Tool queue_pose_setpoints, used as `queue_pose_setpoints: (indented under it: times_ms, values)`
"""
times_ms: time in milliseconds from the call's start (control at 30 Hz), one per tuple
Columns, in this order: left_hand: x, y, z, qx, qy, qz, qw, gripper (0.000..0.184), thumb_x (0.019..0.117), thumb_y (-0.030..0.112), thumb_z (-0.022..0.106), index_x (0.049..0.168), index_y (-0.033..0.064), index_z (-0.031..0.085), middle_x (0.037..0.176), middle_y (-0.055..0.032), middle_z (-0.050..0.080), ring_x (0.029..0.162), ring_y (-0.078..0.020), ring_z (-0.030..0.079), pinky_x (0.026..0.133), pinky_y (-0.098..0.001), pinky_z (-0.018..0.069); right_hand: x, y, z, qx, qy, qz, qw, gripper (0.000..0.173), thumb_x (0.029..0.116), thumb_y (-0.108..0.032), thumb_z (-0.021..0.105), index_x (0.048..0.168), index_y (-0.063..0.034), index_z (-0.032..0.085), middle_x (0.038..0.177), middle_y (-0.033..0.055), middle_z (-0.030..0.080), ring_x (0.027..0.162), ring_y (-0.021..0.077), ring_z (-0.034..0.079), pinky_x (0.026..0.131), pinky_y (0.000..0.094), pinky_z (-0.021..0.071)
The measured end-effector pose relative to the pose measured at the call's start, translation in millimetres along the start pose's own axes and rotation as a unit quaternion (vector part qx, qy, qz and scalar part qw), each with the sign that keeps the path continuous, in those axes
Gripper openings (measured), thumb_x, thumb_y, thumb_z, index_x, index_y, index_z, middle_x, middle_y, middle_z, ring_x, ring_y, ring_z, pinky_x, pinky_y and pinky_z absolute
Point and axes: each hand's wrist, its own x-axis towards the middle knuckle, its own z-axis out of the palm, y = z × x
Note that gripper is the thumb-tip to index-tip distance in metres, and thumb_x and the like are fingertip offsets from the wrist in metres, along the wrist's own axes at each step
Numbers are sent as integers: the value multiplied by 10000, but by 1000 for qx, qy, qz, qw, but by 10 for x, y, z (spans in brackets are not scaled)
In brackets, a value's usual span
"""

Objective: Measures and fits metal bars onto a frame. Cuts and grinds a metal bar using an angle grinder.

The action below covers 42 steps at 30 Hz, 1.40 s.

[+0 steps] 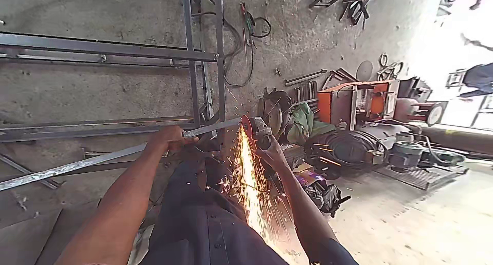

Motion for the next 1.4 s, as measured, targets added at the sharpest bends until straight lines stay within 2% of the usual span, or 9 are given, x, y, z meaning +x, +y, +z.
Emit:
queue_pose_setpoints:
  times_ms: [167, 333, 433, 733, 1000, 1067, 1167, 1367, 1400]
  values:
    - [10, -24, 31, 4, 11, 15, 1000, 777, 817, 844, 581, 939, 93, 739, 852, -157, 710, 848, -349, 704, 765, -647, 552, -79, 55, -2, -9, -11, 30, 999, 825, 634, -400, 875, 1355, -176, 544, 1102, 98, 704, 987, 232, 698, 844, 521, 582]
    - [-110, 76, 44, 46, 39, 5, 998, 764, 837, 844, 545, 917, 104, 718, 882, -143, 707, 883, -349, 700, 773, -636, 551, -125, 109, 8, 17, -5, 19, 1000, 823, 613, -415, 866, 1333, -165, 555, 1077, 82, 707, 970, 215, 700, 837, 508, 588]
    - [-84, 69, 51, 46, 40, 3, 998, 768, 848, 831, 551, 970, 94, 731, 942, -156, 719, 937, -354, 705, 816, -639, 553, -118, 90, -14, 13, -8, 23, 1000, 816, 616, -426, 868, 1328, -177, 556, 1058, 70, 710, 949, 203, 704, 819, 504, 594]
    - [-99, 53, 73, 50, 47, -1, 998, 795, 828, 870, 518, 919, 107, 723, 895, -151, 712, 894, -358, 708, 775, -651, 557, -71, 71, 23, -15, -4, 31, 999, 818, 641, -424, 877, 1346, -178, 541, 1088, 94, 706, 980, 226, 700, 843, 521, 583]
    - [-100, 70, 100, 60, 42, -31, 997, 779, 813, 888, 510, 962, 152, 714, 906, -136, 716, 886, -354, 711, 746, -657, 552, -21, -55, -30, -2, -5, 22, 1000, 835, 646, -393, 878, 1373, -175, 528, 1099, 111, 705, 993, 235, 699, 855, 519, 579]
    - [-82, 47, 128, 62, 50, -36, 996, 768, 796, 898, 516, 946, 173, 717, 875, -120, 716, 857, -344, 714, 722, -648, 557, -3, -66, -29, 0, -4, 10, 1000, 851, 674, -380, 891, 1399, -148, 511, 1152, 135, 695, 1047, 247, 686, 905, 518, 563]
    - [-119, 77, 120, 57, 53, -46, 996, 771, 786, 900, 529, 931, 162, 700, 866, -121, 705, 850, -343, 707, 707, -646, 551, 44, -50, 9, 3, 8, 13, 1000, 856, 627, -381, 878, 1380, -162, 534, 1150, 98, 699, 1049, 212, 689, 895, 498, 580]
    - [-187, 126, 95, 50, 45, -54, 996, 869, 739, 960, 485, 1005, 166, 716, 946, -128, 722, 921, -350, 713, 758, -644, 560, 12, -23, 31, -6, 7, -1, 1000, 890, 683, -330, 894, 1450, -131, 487, 1230, 126, 683, 1114, 231, 670, 958, 493, 553]
    - [-200, 131, 88, 50, 47, -56, 996, 874, 734, 963, 485, 1020, 171, 721, 961, -130, 727, 928, -354, 715, 765, -650, 561, 9, -20, 41, -9, 12, -1, 1000, 882, 657, -345, 883, 1426, -139, 504, 1189, 114, 695, 1075, 228, 682, 922, 504, 567]
